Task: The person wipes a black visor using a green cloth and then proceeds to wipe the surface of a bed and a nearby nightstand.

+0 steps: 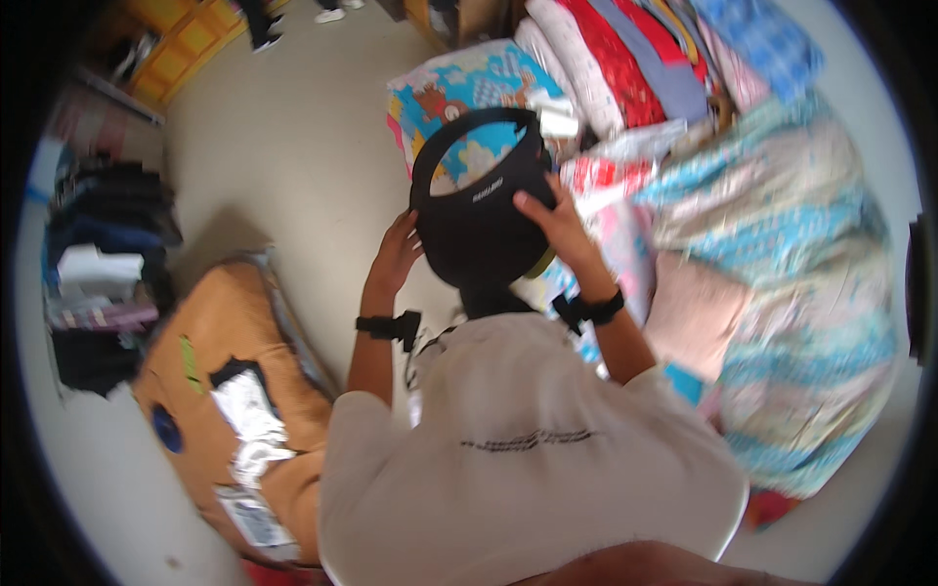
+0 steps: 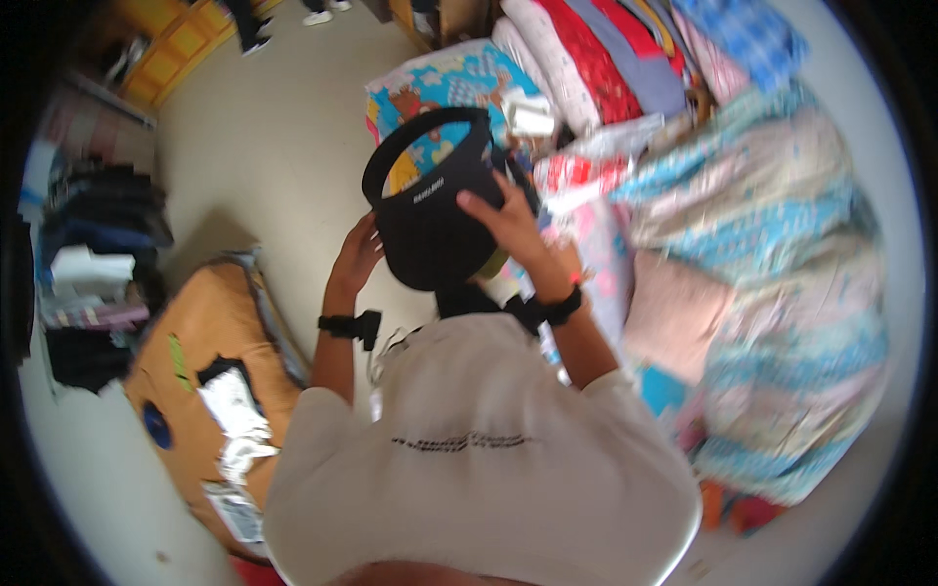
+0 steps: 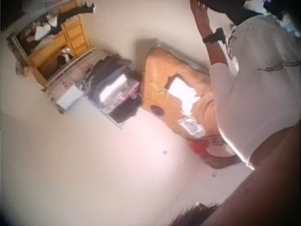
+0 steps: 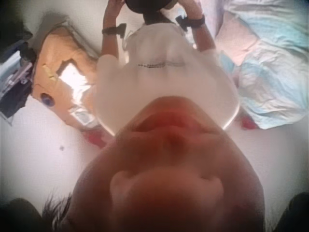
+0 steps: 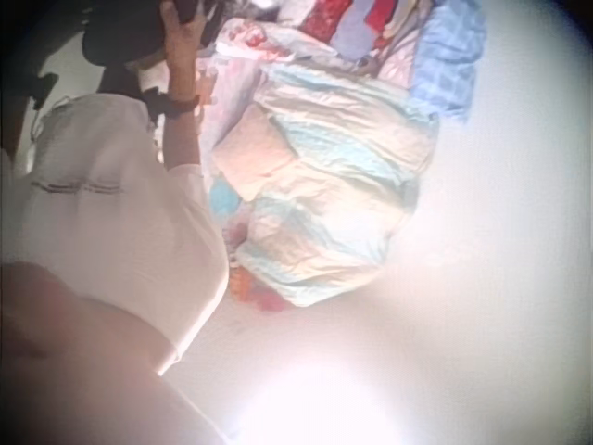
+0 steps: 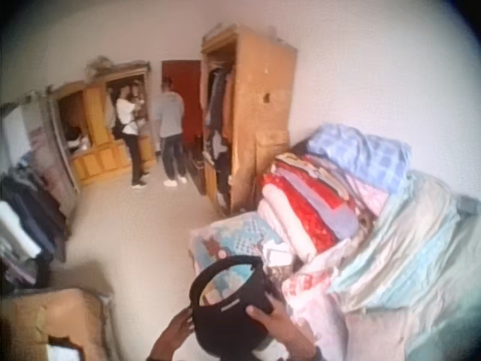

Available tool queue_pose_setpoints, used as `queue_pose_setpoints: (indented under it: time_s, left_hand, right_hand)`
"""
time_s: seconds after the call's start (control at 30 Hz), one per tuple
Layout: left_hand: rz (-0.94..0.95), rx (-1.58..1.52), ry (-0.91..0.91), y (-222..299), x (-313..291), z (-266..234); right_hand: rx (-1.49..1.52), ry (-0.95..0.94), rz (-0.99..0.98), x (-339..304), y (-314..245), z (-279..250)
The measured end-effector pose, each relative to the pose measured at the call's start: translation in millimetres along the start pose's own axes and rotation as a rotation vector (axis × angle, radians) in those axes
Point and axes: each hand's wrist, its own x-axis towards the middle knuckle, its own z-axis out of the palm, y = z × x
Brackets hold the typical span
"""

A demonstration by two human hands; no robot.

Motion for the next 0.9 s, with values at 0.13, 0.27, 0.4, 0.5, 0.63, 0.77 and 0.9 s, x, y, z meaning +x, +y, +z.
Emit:
queue_pose_setpoints:
  time_s: [0.13, 0.27, 0.4, 0.5, 0.63, 0.77, 0.9]
  left_hand:
    - [0.001, -0.042, 0.298, -2.3, -4.4, -9.1]
    - [0.202, -0.242, 0.589, 1.4, -21.1, -10.0]
    - [0.442, -0.535, 0.683, 1.4, -60.0, -8.9]
    - [0.666, -0.674, 0.728, -12.7, -112.0, -0.5]
    - [0.766, -0.708, 0.864, -66.2, -156.6, -9.0]
    - [0.769, -0.424, 0.936, -103.1, -165.1, -15.8]
    - [0.721, -0.187, 1.013, -108.5, -164.2, -12.4]
  right_hand:
    - [-0.620, 0.030, 0.135, 36.0, 70.4, -2.8]
    - [-0.625, -0.191, 0.140, 41.3, 103.3, 30.6]
    - [-0.451, -0.395, 0.255, 63.8, 128.1, 25.2]
    - [-0.576, -0.530, 0.164, 95.8, 159.8, 27.1]
    - [-1.057, -0.719, -0.308, 110.0, 172.9, 81.2]
    - [-0.723, -0.910, -0.289, 88.0, 175.9, 145.5]
    - [-0.428, -1.389, -0.394, 4.3, 148.5, 226.1]
